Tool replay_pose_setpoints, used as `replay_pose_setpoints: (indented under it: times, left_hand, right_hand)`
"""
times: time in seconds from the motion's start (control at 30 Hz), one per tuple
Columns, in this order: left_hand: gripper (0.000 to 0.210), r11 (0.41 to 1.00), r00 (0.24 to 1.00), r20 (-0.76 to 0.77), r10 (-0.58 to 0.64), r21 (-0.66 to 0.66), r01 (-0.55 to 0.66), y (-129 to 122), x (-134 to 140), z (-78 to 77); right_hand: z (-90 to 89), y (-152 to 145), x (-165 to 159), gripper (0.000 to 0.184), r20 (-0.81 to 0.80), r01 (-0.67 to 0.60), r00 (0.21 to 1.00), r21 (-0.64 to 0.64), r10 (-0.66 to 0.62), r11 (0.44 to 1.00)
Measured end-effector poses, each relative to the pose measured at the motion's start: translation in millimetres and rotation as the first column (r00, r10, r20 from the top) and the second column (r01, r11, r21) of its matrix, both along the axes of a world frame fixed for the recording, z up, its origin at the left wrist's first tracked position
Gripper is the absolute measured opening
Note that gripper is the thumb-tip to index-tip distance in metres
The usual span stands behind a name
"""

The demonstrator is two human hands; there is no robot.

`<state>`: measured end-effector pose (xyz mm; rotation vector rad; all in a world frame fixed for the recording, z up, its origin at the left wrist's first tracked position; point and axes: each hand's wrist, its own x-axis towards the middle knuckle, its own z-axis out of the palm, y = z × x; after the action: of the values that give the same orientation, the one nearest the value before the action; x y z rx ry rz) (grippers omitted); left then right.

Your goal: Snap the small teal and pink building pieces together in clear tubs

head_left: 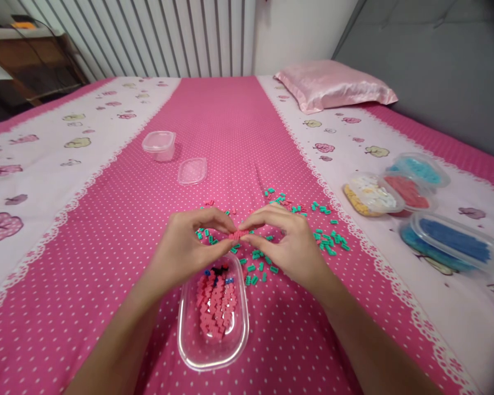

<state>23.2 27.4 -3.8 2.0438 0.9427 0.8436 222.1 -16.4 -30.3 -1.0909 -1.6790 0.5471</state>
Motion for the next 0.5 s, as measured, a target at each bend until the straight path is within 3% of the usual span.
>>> replay_pose_setpoints:
  times: [0.23,0.5]
  left_hand:
    - [0.01,1.0,0.999,-0.04,0.014,0.026,-0.013,-2,-2,1.4]
    - [0.011,0.996,0.999,-0.045,-0.01,0.089,0.014,-3,0,1.6]
  right_hand:
    - [-10.1,2,-4,0.011,-0.389,-0.143,0.92,-0.227,0.045,0.963]
    - [-11.9,5,-7,0.021,-0.541,-0.229,0.84,-0.28,0.044,0.932]
